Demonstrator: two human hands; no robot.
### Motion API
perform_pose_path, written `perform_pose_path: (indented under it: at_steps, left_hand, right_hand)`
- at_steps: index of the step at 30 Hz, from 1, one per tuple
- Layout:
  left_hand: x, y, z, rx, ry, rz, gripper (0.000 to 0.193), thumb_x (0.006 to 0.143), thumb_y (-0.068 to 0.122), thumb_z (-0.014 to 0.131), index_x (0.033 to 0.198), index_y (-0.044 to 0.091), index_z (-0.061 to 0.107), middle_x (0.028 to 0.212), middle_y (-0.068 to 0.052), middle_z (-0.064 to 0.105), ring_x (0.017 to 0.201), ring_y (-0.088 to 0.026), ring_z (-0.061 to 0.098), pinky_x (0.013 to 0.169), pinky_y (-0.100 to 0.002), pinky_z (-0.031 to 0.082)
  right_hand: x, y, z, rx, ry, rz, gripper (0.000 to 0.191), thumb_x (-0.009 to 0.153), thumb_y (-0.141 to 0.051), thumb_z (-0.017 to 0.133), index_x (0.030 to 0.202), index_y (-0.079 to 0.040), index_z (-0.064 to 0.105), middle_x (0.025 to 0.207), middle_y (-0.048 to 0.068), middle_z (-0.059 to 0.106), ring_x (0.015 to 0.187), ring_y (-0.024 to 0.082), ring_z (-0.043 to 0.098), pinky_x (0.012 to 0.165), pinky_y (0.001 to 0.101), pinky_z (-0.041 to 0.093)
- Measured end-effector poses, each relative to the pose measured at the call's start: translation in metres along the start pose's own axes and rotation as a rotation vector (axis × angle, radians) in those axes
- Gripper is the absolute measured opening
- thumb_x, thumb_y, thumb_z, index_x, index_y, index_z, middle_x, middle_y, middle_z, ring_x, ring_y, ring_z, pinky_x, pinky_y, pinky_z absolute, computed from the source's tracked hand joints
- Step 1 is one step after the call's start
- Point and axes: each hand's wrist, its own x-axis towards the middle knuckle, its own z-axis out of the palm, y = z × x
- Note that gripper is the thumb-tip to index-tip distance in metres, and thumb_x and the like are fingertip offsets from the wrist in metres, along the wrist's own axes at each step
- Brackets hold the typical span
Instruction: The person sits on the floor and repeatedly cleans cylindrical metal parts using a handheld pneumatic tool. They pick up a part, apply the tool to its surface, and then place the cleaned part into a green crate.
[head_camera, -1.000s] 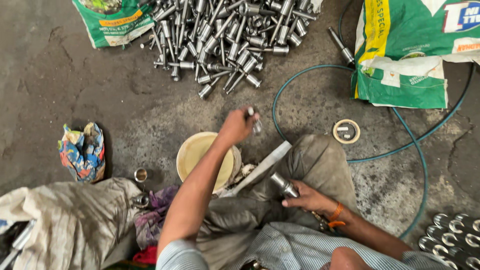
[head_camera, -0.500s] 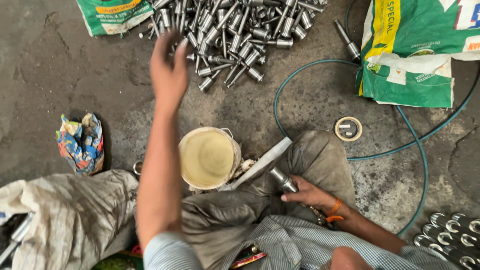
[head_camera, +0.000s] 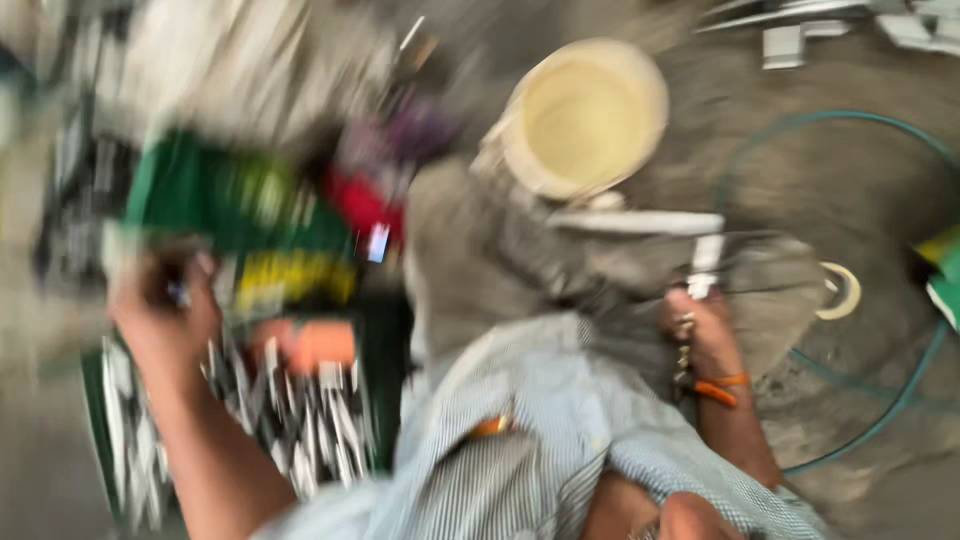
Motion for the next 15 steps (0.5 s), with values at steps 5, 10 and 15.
perform_pose_path:
  at_steps: [5,10,15]
  left_hand:
    - [-0.114,-0.084,-0.087,0.156,-0.143,-0.351,0.015,0.108,0.007,0.076,0.112,-0.007,0.071,0.098,-0.014,0.074,0.092,-0.017,0.07,0.084,-0.029,0.055]
    - [-0.173,-0.155,-0.069,0.106,-0.357,-0.571,0.028,0.099,0.015,0.082,0.119,-0.003,0.073,0.106,-0.017,0.076,0.093,-0.024,0.073,0.081,-0.035,0.055]
    - [-0.196,-0.202,0.01,0.196,-0.218,-0.616,0.037,0.088,0.013,0.083,0.121,0.002,0.072,0.109,-0.017,0.077,0.098,-0.027,0.076,0.085,-0.038,0.059]
  right_hand:
    - [0.001,0.001,-0.001,0.17,-0.129,0.091,0.02,0.115,-0.016,0.058,0.098,-0.009,0.052,0.068,0.0,0.048,0.052,0.011,0.04,0.053,0.0272,0.033]
    - [-0.008,-0.011,0.019,0.117,-0.115,0.01,0.012,0.113,-0.014,0.059,0.121,-0.006,0.056,0.071,0.0,0.049,0.048,0.01,0.038,0.049,0.0255,0.032]
    - [-0.016,-0.015,0.036,0.053,-0.08,-0.008,0.012,0.112,-0.015,0.063,0.117,-0.007,0.056,0.07,0.0,0.048,0.047,0.009,0.038,0.046,0.0251,0.031]
